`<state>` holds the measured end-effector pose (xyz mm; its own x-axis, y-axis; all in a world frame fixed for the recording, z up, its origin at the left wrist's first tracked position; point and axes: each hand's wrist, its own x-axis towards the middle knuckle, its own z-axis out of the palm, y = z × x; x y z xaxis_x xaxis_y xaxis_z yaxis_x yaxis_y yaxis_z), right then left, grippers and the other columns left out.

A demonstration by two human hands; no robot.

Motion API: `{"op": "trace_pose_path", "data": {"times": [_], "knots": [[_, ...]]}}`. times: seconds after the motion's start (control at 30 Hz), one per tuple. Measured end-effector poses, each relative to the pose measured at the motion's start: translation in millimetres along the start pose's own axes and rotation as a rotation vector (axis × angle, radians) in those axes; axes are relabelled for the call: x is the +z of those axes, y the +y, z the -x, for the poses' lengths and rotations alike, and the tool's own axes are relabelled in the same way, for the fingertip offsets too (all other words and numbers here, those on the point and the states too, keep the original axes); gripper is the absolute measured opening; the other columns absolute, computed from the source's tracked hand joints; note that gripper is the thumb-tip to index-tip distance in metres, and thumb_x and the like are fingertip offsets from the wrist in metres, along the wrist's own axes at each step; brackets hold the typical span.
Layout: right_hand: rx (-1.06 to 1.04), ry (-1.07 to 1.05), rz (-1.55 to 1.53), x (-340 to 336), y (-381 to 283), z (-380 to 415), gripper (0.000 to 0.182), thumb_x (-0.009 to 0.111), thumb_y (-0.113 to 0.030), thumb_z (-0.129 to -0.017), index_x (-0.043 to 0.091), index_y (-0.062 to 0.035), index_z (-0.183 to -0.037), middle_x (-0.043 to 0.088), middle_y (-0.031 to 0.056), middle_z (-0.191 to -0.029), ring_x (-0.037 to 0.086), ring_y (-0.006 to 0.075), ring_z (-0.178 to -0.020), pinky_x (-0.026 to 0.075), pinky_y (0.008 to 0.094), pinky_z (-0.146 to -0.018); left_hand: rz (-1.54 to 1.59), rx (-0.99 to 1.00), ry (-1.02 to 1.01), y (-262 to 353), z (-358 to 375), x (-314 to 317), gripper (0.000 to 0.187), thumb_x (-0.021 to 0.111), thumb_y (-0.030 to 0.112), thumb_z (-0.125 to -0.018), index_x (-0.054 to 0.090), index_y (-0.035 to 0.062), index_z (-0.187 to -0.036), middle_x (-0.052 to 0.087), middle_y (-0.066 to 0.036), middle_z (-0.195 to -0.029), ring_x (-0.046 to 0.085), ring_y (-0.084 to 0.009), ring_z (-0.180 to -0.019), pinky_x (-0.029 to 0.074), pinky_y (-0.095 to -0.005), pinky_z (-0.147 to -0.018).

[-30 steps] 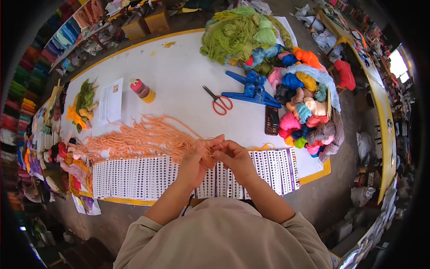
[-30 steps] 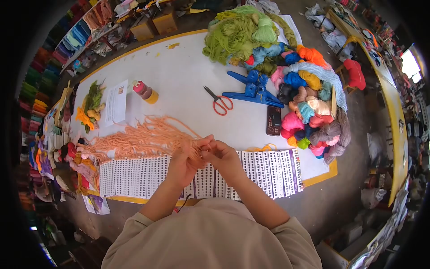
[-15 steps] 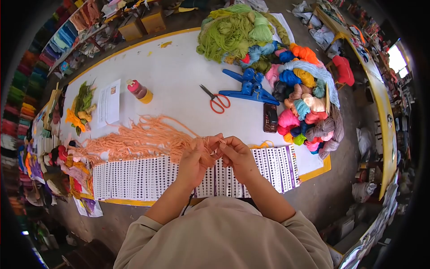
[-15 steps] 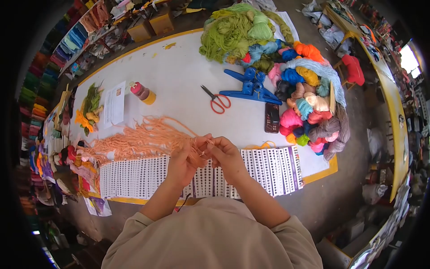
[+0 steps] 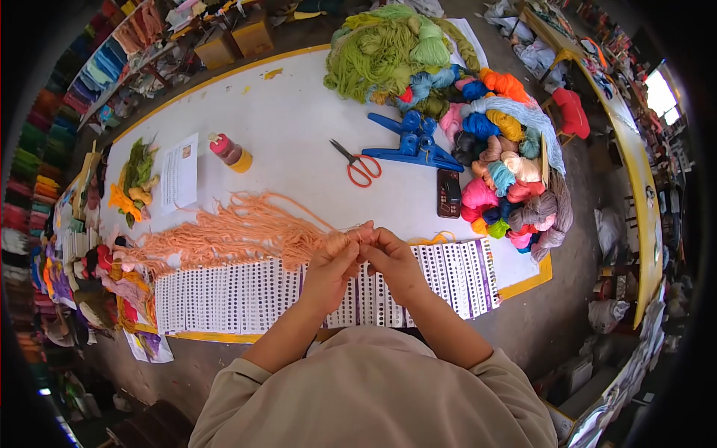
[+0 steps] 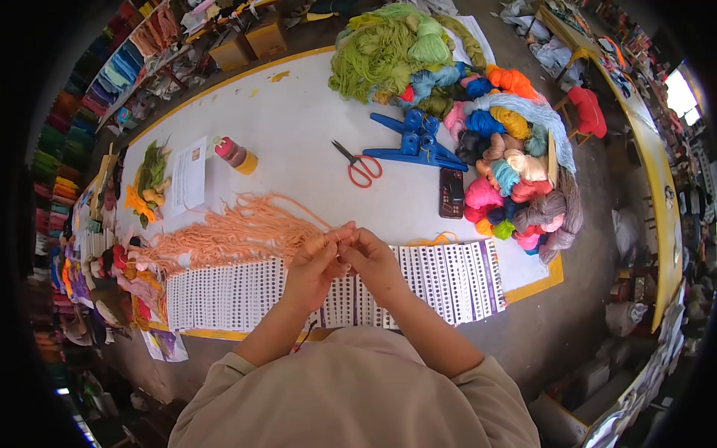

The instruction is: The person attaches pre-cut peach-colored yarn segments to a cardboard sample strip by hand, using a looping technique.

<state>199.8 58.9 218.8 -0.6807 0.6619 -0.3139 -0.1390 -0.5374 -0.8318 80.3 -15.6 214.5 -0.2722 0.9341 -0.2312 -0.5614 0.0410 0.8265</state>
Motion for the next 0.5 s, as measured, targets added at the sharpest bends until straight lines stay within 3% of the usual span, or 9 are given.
{"op": "trace_pose_path", "data": {"times": [0.13, 0.2, 0.27, 0.33, 0.37, 0.4, 0.43, 0.47, 0.5], "knots": [[0.139, -0.082, -0.033, -4, -16, 9, 0.01, 0.056, -0.018, -0.095, 0.058, -0.0081, -0.093, 0.052, -0.0043, -0.075, 0.046, 0.0051, -0.06, 0.04, 0.0204, -0.057, -0.058, 0.073, -0.001, 3, -9, -6, 0.025, 0.045, 0.022, -0.1, 0.062, 0.0063, -0.111, 0.06, -0.011, -0.124, 0.052, -0.0064, -0.079, 0.039, -0.0194, -0.06], [0.199, -0.091, 0.15, -15, -21, 19, 0.01, 0.055, -0.019, -0.095, 0.057, -0.0095, -0.092, 0.051, -0.0042, -0.075, 0.045, 0.0055, -0.059, 0.04, 0.0206, -0.055, -0.242, -0.058, 0.145, 24, -8, -10, 0.022, 0.047, 0.024, -0.1, 0.06, 0.0056, -0.102, 0.065, -0.01, -0.108, 0.053, -0.0068, -0.07, 0.04, -0.0201, -0.053], [-0.004, 0.086, 0.15, -61, -9, 25, 0.01, 0.053, -0.02, -0.096, 0.057, -0.0106, -0.097, 0.051, -0.0044, -0.08, 0.045, 0.0058, -0.067, 0.041, 0.0223, -0.06, -0.032, -0.124, 0.257, 35, -12, -52, 0.022, 0.047, 0.025, -0.099, 0.057, 0.0052, -0.098, 0.061, -0.001, -0.079, 0.045, -0.0065, -0.056, 0.037, -0.0209, -0.046], [-0.379, 0.423, 0.272, -123, -2, 27, 0.014, 0.05, -0.023, -0.098, 0.056, -0.0108, -0.096, 0.053, -0.0024, -0.085, 0.047, 0.0079, -0.075, 0.041, 0.0242, -0.068, 0.251, -0.118, 0.196, 56, -16, -117, 0.024, 0.047, 0.026, -0.099, 0.058, 0.0044, -0.099, 0.045, 0.006, -0.065, 0.034, -0.005, -0.049, 0.03, -0.0192, -0.041], [-0.327, 0.633, 0.333, -154, -6, 36, 0.017, 0.047, -0.024, -0.099, 0.054, -0.0096, -0.1, 0.056, 0.0007, -0.091, 0.051, 0.0102, -0.081, 0.044, 0.0264, -0.077, 0.34, -0.11, 0.225, 65, -16, -148, 0.024, 0.047, 0.025, -0.099, 0.058, 0.0033, -0.099, 0.04, 0.007, -0.064, 0.031, -0.0042, -0.048, 0.026, -0.0189, -0.04], [-0.377, 0.72, 0.123, -181, -9, 38, 0.022, 0.044, -0.028, -0.101, 0.053, -0.0088, -0.104, 0.06, 0.0055, -0.096, 0.057, 0.0135, -0.09, 0.046, 0.03, -0.087, 0.429, -0.099, 0.252, 74, -17, -176, 0.024, 0.048, 0.024, -0.099, 0.058, 0.0022, -0.1, 0.036, 0.008, -0.063, 0.028, -0.0034, -0.047, 0.023, -0.0185, -0.038], [-0.296, 0.713, -0.008, -210, -19, 51, 0.023, 0.044, -0.03, -0.1, 0.052, -0.009, -0.104, 0.062, 0.0094, -0.099, 0.06, 0.0168, -0.096, 0.046, 0.0363, -0.095, 0.402, -0.082, 0.359, 85, -17, -203, 0.024, 0.048, 0.023, -0.099, 0.058, 0.0007, -0.101, 0.038, 0.007, -0.064, 0.028, -0.0029, -0.047, 0.022, -0.0178, -0.038], [-0.297, 0.64, -0.369, -259, -11, 68, 0.019, 0.046, -0.028, -0.1, 0.053, -0.0098, -0.1, 0.063, 0.0087, -0.097, 0.061, 0.0194, -0.096, 0.048, 0.0408, -0.094, 0.374, -0.064, 0.466, 96, -16, -227, 0.024, 0.049, 0.021, -0.098, 0.058, -0.0009, -0.102, 0.039, 0.007, -0.064, 0.028, -0.0024, -0.048, 0.022, -0.0171, -0.038], [-0.362, 0.545, -0.45, -304, -3, 83, 0.014, 0.048, -0.024, -0.099, 0.053, -0.0109, -0.096, 0.063, 0.0044, -0.091, 0.063, 0.0179, -0.089, 0.048, 0.0428, -0.093, 0.373, -0.073, 0.533, 108, -16, -247, 0.022, 0.048, 0.02, -0.098, 0.057, -0.0005, -0.102, 0.039, 0.007, -0.064, 0.028, -0.003, -0.047, 0.022, -0.0173, -0.038]]}}
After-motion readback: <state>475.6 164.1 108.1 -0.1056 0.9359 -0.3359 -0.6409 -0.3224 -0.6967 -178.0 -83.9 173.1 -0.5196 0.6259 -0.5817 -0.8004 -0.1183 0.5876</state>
